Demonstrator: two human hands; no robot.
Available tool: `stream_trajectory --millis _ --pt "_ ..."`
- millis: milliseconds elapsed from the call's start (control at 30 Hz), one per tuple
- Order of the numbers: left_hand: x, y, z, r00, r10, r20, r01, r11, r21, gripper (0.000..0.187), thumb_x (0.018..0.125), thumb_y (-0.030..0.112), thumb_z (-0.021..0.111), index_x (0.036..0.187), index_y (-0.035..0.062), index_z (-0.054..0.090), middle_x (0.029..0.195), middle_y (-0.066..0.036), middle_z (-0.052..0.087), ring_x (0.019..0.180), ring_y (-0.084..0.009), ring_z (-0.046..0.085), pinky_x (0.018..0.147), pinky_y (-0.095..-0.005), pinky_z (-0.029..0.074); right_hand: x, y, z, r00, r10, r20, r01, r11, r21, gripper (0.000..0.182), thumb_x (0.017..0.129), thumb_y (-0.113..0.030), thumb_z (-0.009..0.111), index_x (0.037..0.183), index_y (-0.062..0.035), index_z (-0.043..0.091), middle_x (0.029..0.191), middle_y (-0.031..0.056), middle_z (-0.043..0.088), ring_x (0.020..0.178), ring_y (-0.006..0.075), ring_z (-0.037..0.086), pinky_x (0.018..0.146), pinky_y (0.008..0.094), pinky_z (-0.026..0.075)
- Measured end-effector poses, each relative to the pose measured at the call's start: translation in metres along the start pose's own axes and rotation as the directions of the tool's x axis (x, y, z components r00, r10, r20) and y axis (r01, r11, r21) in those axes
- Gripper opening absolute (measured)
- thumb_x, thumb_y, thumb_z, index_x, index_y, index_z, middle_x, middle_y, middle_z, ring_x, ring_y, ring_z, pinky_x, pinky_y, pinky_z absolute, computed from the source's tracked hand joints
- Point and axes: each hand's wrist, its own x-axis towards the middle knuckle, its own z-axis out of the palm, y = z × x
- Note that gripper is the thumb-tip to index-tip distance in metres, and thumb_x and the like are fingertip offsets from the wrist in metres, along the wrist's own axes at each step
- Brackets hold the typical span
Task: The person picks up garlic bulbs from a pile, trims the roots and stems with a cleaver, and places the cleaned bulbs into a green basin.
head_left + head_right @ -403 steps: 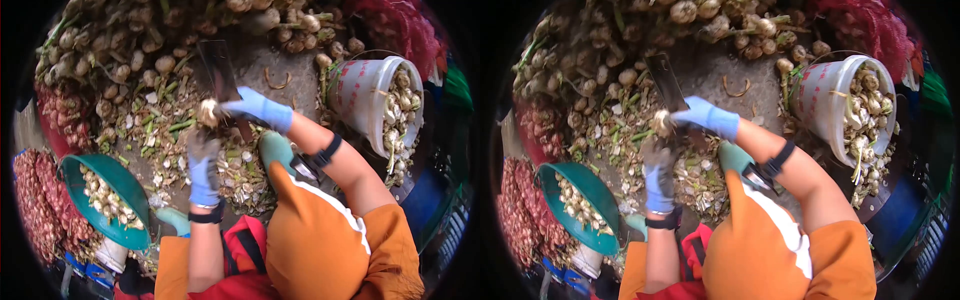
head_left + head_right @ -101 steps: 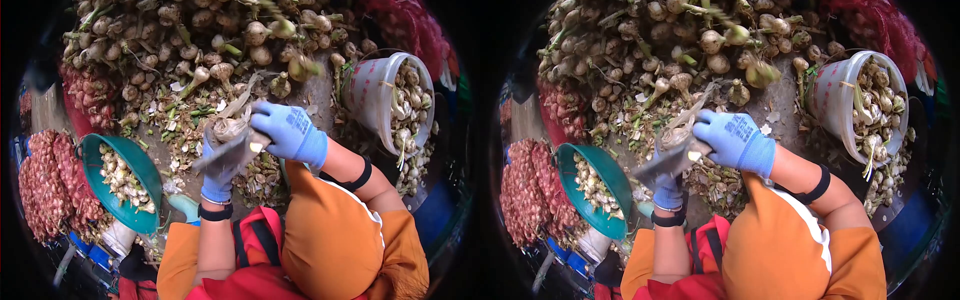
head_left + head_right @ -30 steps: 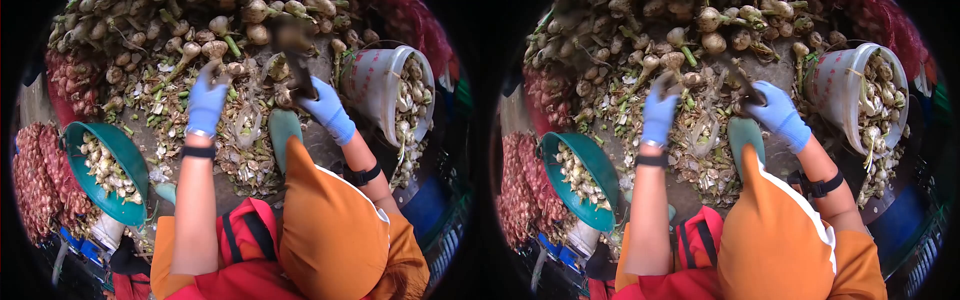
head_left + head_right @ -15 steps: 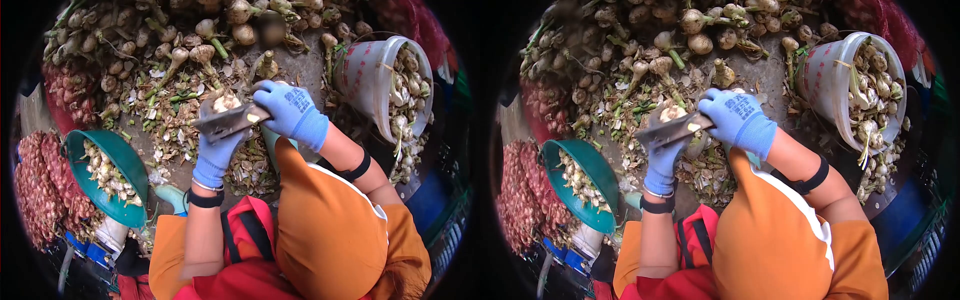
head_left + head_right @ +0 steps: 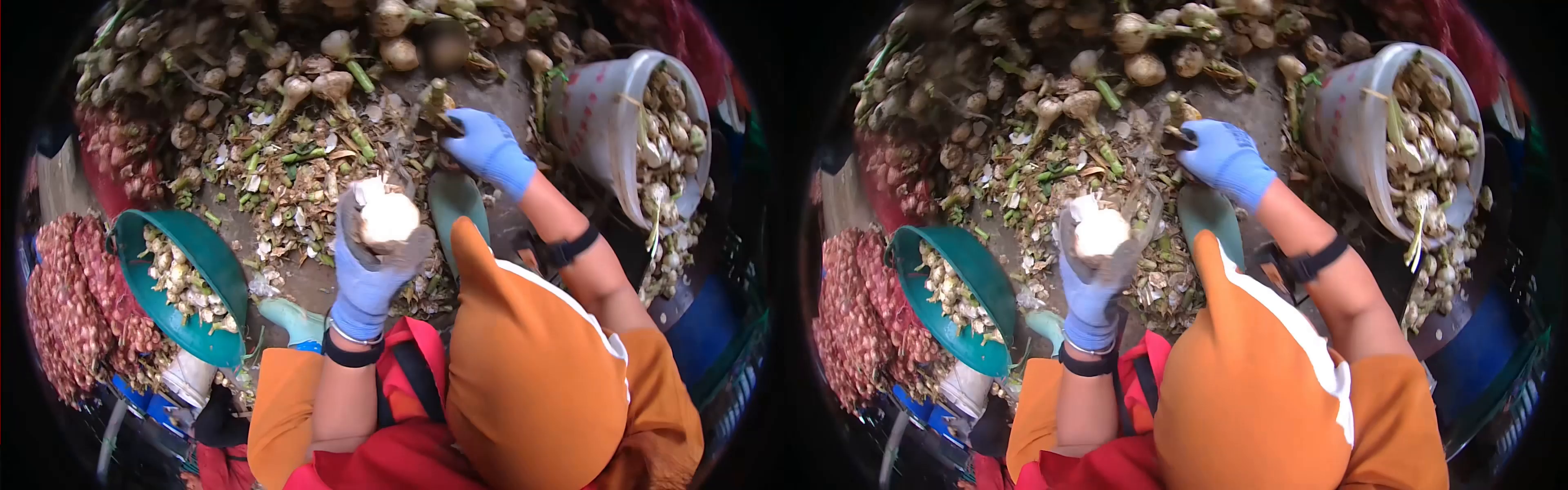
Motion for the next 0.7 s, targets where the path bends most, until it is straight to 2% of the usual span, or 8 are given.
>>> stream_trajectory --millis 133,167,233,300,367,400,500,700 --pt "0.011 -0.016 0.006 0.998 -0.061 -0.018 0.058 0.991 -0.124 0.092 0.07 0.006 0.083 0.146 0.0034 0.03 0.118 -0.01 0.057 0.103 -0.0194 0.06 0.087 -0.0308 0.052 -0.013 -0.032 0.009 0.956 -0.049 0.29 -0.136 0.8 0.585 0.034 0.081 -0.029 0.069 0.09 0.003 0.066 0.074 0.0067 0.067 0.067 0.0113 0.062 0.063 0.0287 0.051" --pt "0.013 -0.012 0.004 0.989 -0.146 0.005 0.14 0.938 -0.318 0.082 0.074 0.005 0.079 0.142 0.0034 0.035 0.116 -0.01 0.058 0.102 -0.0191 0.06 0.087 -0.0296 0.052 -0.021 -0.056 -0.009 0.923 -0.043 0.383 -0.179 0.833 0.524 0.03 0.079 -0.028 0.069 0.092 -0.0012 0.065 0.08 0.0079 0.067 0.073 0.018 0.066 0.068 0.032 0.052" --pt "0.01 -0.014 -0.005 0.941 -0.336 0.032 0.291 0.761 -0.58 0.061 0.079 0.005 0.073 0.134 0.0033 0.047 0.111 -0.009 0.06 0.097 -0.018 0.061 0.086 -0.0272 0.052 -0.022 -0.052 0.003 0.807 -0.589 -0.026 0.588 0.8 0.122 0.027 0.074 -0.025 0.07 0.095 -0.0074 0.065 0.09 0.0107 0.066 0.086 0.0284 0.066 0.074 0.0377 0.052" --pt "0.003 -0.009 -0.009 0.971 -0.181 -0.157 0.113 0.923 -0.368 0.03 0.081 0.009 0.071 0.109 0.0038 0.06 0.107 -0.008 0.06 0.093 -0.0159 0.06 0.086 -0.0294 0.05 -0.018 -0.05 -0.007 0.904 -0.361 0.231 0.412 0.881 -0.233 0.025 0.075 -0.027 0.066 0.094 -0.0113 0.065 0.097 0.0127 0.062 0.094 0.0336 0.063 0.078 0.0433 0.051" --pt "0.005 -0.012 -0.05 0.948 -0.138 -0.288 0.044 0.949 -0.311 0.042 0.081 0.02 0.073 0.116 0.0057 0.057 0.104 -0.007 0.062 0.095 -0.0181 0.061 0.085 -0.0327 0.052 -0.004 -0.01 -0.007 0.968 -0.03 0.25 0.143 0.883 -0.447 0.024 0.077 -0.029 0.064 0.094 -0.0121 0.067 0.1 0.0117 0.063 0.094 0.0331 0.064 0.079 0.0428 0.052" --pt "0.005 0.018 -0.07 0.966 -0.09 -0.244 -0.039 0.878 -0.478 0.045 0.086 0.031 0.07 0.12 0.0062 0.056 0.105 -0.008 0.064 0.096 -0.0208 0.062 0.082 -0.0329 0.053 -0.01 -0.001 -0.015 0.981 -0.095 0.171 0.154 0.913 -0.379 0.024 0.077 -0.029 0.065 0.095 -0.0127 0.067 0.103 0.0112 0.063 0.093 0.0327 0.064 0.08 0.0428 0.052" --pt "0.009 0.021 -0.145 0.957 0.284 0.058 0.075 -0.05 -0.996 0.045 0.097 0.046 0.052 0.122 0.0087 0.059 0.108 -0.005 0.066 0.087 -0.0147 0.062 0.059 -0.0271 0.047 -0.024 0.027 -0.021 0.95 -0.309 -0.053 0.275 0.902 -0.334 0.023 0.075 -0.025 0.07 0.094 -0.0124 0.068 0.116 0.0091 0.062 0.1 0.0323 0.061 0.085 0.042 0.051" --pt "0.012 -0.032 -0.043 0.945 -0.32 0.069 0.262 0.614 -0.745 0.048 0.096 0.038 0.057 0.132 0.0081 0.049 0.115 -0.009 0.06 0.106 -0.0227 0.061 0.086 -0.0329 0.052 -0.001 0.03 -0.03 0.893 -0.428 -0.138 0.172 0.608 -0.775 0.03 0.073 -0.026 0.071 0.1 -0.0116 0.067 0.125 0.008 0.059 0.108 0.034 0.059 0.089 0.0419 0.05"
